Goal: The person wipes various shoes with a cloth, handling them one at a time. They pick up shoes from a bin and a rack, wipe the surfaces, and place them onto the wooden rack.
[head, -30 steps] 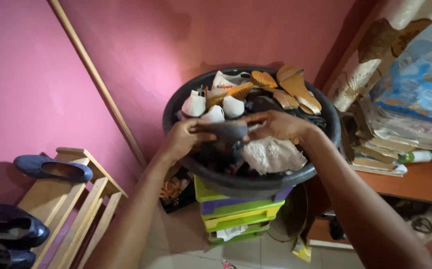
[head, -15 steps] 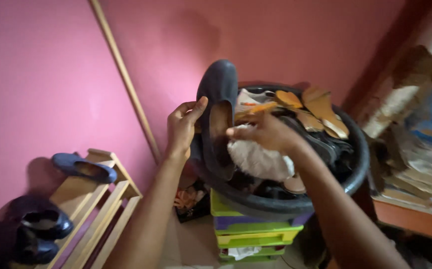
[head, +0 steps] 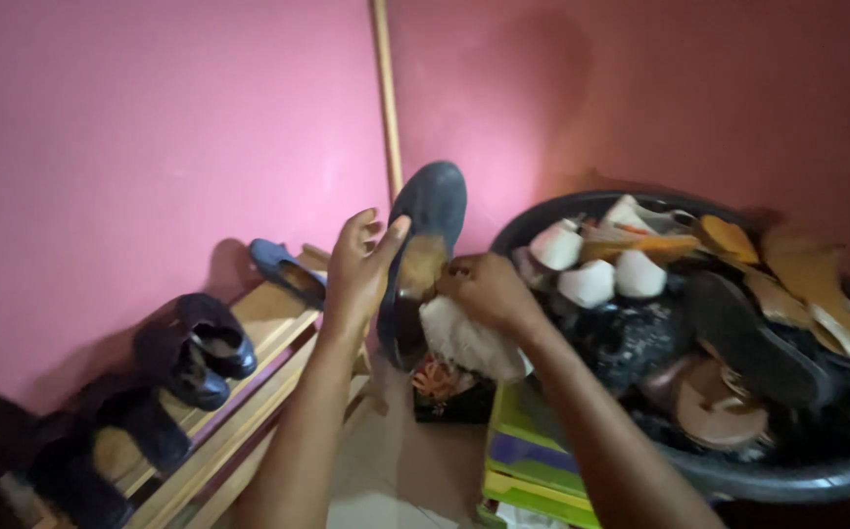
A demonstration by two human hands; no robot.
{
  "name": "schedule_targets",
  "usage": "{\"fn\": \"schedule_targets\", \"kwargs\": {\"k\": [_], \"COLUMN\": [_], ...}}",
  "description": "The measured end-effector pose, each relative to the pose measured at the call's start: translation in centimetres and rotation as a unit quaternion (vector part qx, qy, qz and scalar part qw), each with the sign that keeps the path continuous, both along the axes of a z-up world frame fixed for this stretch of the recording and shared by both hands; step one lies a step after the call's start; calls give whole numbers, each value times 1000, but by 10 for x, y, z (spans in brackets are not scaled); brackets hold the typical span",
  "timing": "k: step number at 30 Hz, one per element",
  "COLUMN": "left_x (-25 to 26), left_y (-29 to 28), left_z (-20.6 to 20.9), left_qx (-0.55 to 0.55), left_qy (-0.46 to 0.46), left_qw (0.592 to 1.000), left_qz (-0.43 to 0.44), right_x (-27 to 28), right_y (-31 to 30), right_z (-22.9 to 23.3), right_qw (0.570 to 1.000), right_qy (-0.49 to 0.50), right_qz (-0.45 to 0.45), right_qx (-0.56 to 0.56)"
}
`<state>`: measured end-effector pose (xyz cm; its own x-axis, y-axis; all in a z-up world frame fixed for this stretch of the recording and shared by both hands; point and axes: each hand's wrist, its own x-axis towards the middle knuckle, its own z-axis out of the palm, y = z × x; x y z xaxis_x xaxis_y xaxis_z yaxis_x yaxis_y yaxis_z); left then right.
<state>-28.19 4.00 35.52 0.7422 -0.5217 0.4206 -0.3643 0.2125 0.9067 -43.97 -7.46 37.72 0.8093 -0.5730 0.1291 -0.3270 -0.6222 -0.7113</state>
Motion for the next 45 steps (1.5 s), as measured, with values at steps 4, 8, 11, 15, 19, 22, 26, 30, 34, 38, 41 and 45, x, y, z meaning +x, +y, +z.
{"fn": "schedule_targets", "kwargs": {"k": [4,8,11,15,19,22,26,30,34,38,41,45], "left_x": [13,33,45,46,58,72,94,65,104,101,91,137], "left_y": [45,74,87,113,129,138,155,189,192,218,238,231], "left_z": [-47,-86,-113,-122,-153,-175,-200,-128,-231,-233,-207,-311], "left_qx": [-75,-151,-164,-264,-401,-394,-327,-249,-199,64,31,162], "left_qy": [-13,349,464,514,550,555,533,463,428,319,275,164], "left_qw": [989,919,859,807,728,728,763,841,870,944,960,973], "left_qz": [127,-105,-139,-125,-82,-82,-163,-125,-144,-48,-50,31], "right_x": [35,66,88,110,128,137,172,166,153,133,134,150], "right_y": [21,57,81,105,125,130,115,148,173,159,132,138], "right_z": [-42,-56,-83,-128,-169,-190,-255,-248,-223,-203,-201,-178], "right_qw": [998,995,993,985,955,945,922,892,917,933,866,869], "right_qy": [-38,-18,-1,-26,-42,-36,-99,-97,26,69,-20,-128], "right_qz": [37,50,71,117,177,220,373,421,397,333,77,50], "right_qx": [34,84,90,125,234,241,-27,-131,5,114,494,476]}}
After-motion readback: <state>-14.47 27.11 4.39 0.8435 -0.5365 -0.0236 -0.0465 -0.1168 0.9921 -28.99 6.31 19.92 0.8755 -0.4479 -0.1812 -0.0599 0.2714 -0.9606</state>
